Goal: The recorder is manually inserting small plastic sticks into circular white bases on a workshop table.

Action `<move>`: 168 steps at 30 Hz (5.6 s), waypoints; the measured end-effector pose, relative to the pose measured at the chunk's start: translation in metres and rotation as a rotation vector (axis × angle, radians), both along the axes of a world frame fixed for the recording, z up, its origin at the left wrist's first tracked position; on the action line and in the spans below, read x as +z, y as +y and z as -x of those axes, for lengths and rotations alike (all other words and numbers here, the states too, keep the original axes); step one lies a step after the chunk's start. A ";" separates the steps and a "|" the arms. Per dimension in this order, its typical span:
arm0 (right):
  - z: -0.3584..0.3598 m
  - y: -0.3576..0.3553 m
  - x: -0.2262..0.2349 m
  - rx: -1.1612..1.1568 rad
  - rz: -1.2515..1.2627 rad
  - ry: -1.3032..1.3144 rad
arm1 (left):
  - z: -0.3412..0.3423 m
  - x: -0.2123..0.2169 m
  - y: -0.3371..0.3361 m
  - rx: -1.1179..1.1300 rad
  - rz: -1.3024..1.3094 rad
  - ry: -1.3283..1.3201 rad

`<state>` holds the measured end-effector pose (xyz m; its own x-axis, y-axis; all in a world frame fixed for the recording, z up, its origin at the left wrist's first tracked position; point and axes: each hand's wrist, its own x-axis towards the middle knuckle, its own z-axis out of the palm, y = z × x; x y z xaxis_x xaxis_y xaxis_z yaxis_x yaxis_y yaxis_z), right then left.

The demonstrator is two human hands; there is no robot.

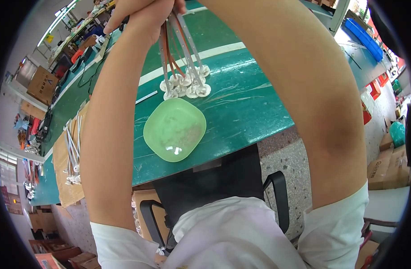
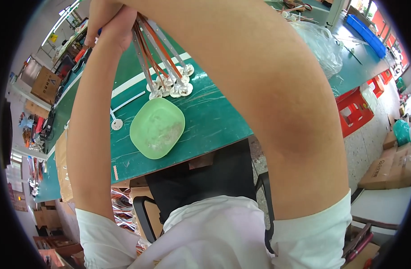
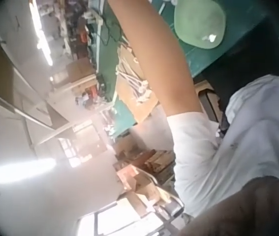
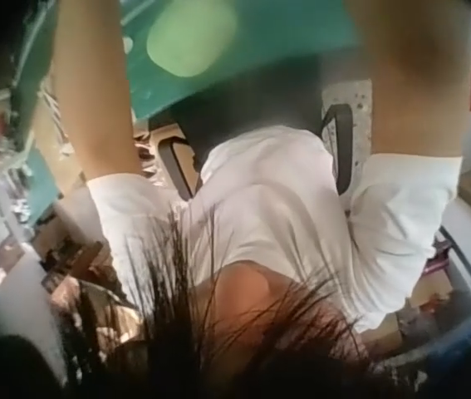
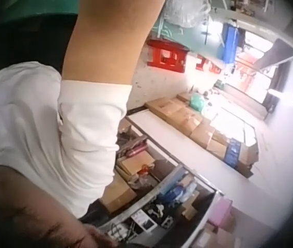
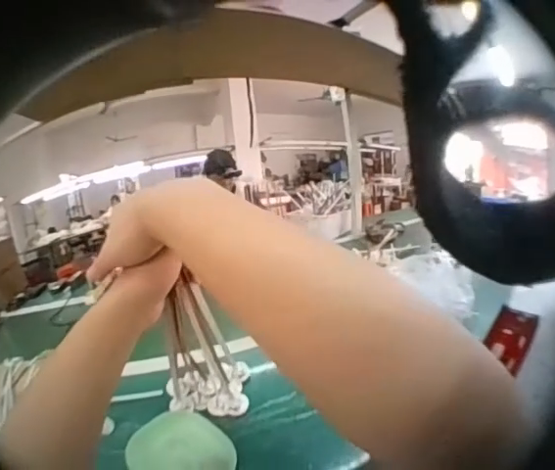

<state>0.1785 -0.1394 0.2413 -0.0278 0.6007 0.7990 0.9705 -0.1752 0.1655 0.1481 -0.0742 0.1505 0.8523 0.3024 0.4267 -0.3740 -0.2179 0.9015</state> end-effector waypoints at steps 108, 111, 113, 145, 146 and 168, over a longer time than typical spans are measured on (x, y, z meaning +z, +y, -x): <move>0.249 -0.288 -0.273 -0.051 0.004 1.077 | 0.321 -0.280 -0.162 -0.459 0.793 0.501; 0.254 -0.286 -0.281 -0.107 0.085 1.293 | 0.321 -0.284 -0.157 -0.579 0.654 0.449; 0.261 -0.277 -0.292 -0.077 0.053 1.442 | 0.321 -0.284 -0.155 -0.590 0.696 0.437; 0.266 -0.223 -0.317 0.116 0.277 0.839 | 0.336 -0.274 -0.148 -0.327 0.525 0.527; 0.270 -0.219 -0.326 0.104 0.113 0.956 | 0.335 -0.278 -0.151 -0.286 0.530 0.471; 0.304 -0.226 -0.336 -0.137 -0.129 0.787 | 0.315 -0.307 -0.203 0.743 -0.419 0.011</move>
